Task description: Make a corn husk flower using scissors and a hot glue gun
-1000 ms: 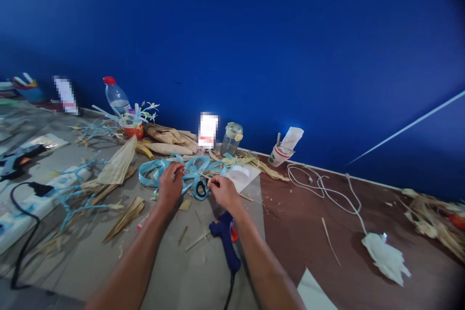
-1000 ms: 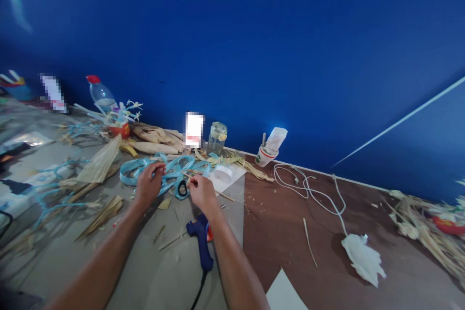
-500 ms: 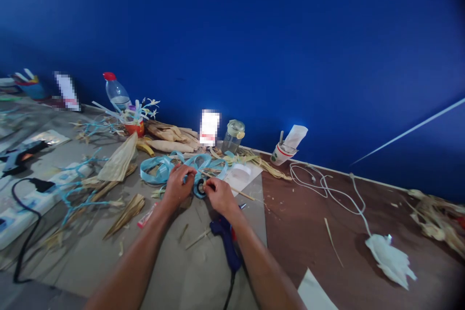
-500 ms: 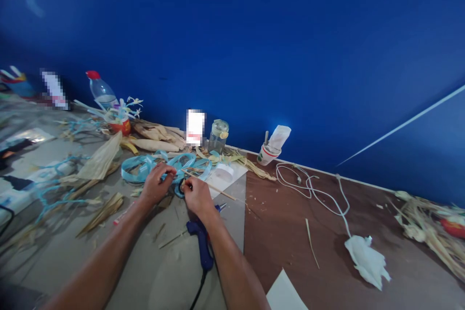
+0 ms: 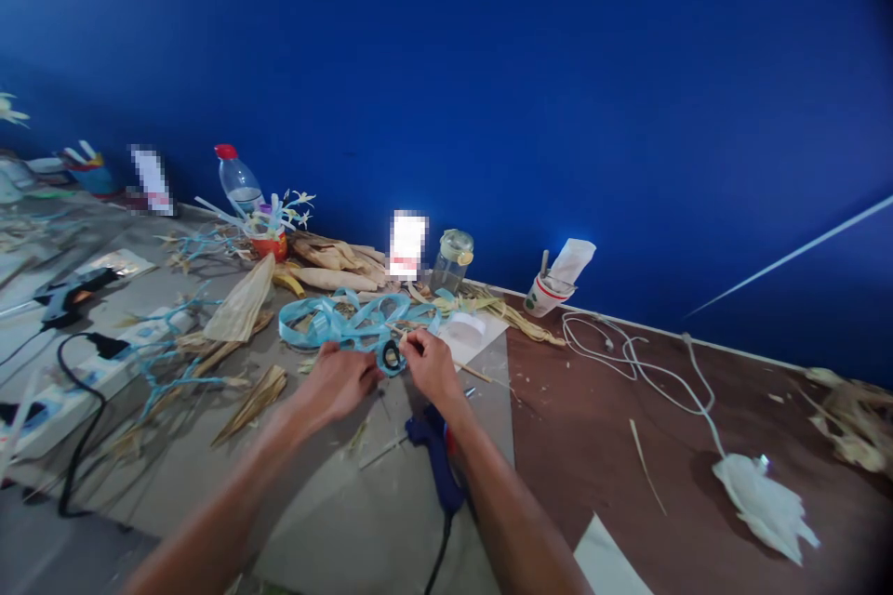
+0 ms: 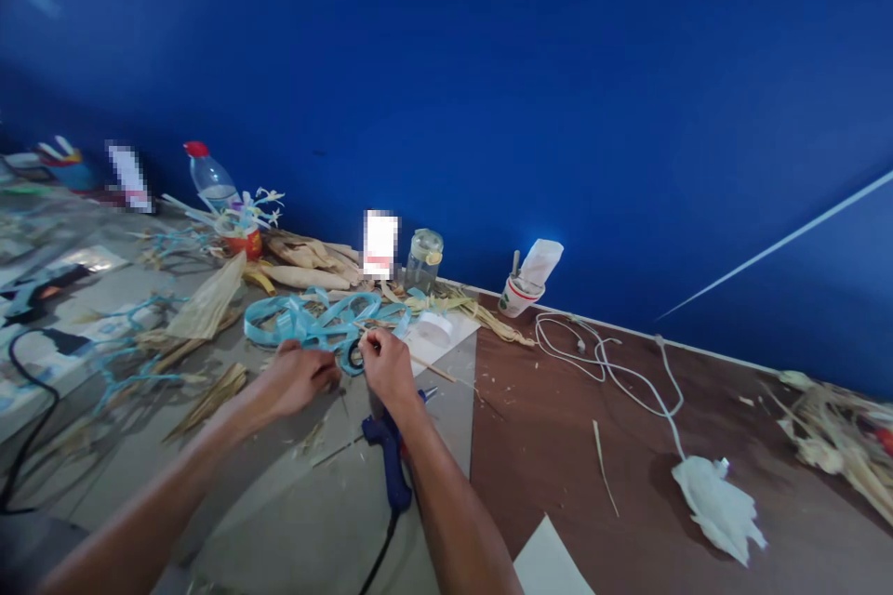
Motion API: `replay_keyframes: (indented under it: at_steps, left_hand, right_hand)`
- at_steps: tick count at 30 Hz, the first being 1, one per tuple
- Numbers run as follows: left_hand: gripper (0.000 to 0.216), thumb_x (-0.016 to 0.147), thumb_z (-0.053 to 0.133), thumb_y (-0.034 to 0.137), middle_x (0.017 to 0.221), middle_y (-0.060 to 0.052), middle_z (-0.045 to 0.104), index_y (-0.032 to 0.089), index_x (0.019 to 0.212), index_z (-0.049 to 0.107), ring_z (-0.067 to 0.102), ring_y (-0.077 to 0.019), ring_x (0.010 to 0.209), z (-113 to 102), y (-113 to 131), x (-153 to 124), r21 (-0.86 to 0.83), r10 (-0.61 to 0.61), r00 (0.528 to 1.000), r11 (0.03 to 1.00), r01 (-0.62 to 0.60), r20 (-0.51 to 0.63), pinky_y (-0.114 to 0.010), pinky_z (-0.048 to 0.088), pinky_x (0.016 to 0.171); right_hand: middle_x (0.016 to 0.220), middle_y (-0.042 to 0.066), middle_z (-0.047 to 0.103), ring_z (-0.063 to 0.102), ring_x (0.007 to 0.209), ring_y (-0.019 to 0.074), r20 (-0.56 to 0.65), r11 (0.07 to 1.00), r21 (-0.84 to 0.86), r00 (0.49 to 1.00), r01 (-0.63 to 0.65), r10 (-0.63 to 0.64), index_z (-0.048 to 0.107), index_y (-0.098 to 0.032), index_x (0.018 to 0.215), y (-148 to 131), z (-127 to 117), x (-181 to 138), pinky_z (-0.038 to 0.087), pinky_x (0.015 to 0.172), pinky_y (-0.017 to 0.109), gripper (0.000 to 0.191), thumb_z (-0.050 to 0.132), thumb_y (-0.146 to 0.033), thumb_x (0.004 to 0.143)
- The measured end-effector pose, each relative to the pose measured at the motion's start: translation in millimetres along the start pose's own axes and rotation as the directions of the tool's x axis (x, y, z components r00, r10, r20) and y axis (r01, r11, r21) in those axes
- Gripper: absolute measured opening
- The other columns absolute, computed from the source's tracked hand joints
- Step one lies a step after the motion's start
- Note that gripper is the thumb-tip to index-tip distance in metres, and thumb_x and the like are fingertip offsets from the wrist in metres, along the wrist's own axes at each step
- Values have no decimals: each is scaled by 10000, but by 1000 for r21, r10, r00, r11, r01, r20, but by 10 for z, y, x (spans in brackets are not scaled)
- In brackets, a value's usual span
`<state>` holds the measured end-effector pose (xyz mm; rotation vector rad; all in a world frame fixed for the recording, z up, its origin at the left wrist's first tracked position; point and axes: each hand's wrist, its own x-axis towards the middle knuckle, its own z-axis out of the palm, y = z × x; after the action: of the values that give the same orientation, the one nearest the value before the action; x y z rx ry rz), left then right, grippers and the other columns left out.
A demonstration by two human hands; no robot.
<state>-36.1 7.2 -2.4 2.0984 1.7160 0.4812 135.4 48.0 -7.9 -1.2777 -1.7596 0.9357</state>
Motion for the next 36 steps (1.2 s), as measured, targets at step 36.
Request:
replay_keyframes:
  at_steps: [36]
  left_hand:
    - [255, 611, 829, 209, 605, 30, 611, 128, 766, 643, 518, -43, 471, 184, 57, 365, -992, -195, 979, -125, 28, 52, -155, 436, 487]
  right_hand:
    - [609, -21, 585, 499, 546, 121, 137, 815, 503, 958, -287, 253, 577, -187, 702, 48, 113, 40, 403, 548, 232, 65, 563, -247, 682]
